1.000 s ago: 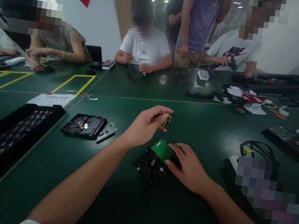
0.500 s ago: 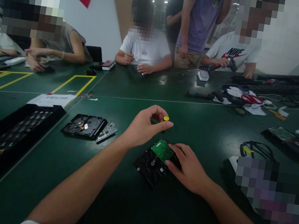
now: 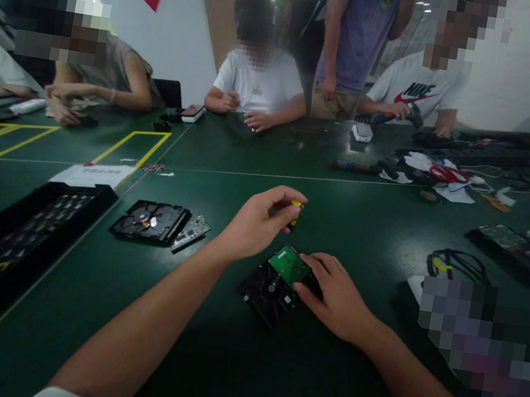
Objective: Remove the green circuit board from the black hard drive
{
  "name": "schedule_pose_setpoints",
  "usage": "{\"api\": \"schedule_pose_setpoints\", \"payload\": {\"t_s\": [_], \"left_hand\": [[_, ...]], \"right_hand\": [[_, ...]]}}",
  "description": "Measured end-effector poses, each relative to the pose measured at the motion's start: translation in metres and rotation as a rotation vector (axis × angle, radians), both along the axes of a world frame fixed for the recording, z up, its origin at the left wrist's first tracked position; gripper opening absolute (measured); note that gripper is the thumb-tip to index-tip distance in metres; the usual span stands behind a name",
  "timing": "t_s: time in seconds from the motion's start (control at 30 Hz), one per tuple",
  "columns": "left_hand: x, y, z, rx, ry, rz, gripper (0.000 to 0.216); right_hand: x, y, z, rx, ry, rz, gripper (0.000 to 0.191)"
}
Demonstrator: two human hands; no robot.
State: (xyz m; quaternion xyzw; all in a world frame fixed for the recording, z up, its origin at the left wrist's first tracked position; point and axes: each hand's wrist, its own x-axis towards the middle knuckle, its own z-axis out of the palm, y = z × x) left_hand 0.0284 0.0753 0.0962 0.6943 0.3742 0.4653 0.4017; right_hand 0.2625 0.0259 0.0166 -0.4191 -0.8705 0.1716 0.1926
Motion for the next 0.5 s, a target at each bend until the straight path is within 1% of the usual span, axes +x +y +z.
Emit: {"api": "schedule_pose_setpoints", "payload": {"t_s": [0.1, 0.2, 0.37, 0.5], "left_hand": [[-0.0003, 0.0004, -0.0018, -0.011, -0.003, 0.056, 0.025], [-0.0001, 0.0, -0.0012, -0.015, -0.001, 0.083, 0.031], [0.001, -0.0017, 0.0018, -0.041, -0.009, 0.022, 0.024], [0.0014, -0.0016, 0.003, -0.037, -0.033, -0.024, 0.028]], "right_hand": [[-0.0007, -0.0003, 0.0021, 0.003, 0.009, 0.007, 0.049], [-0.0007, -0.0006, 0.0027, 0.0, 0.017, 0.006, 0.049], [0.0001, 0.0, 0.0003, -0.01, -0.003, -0.001, 0.051], [0.0005, 0.0004, -0.0016, -0.008, -0.007, -0.003, 0.051]]}}
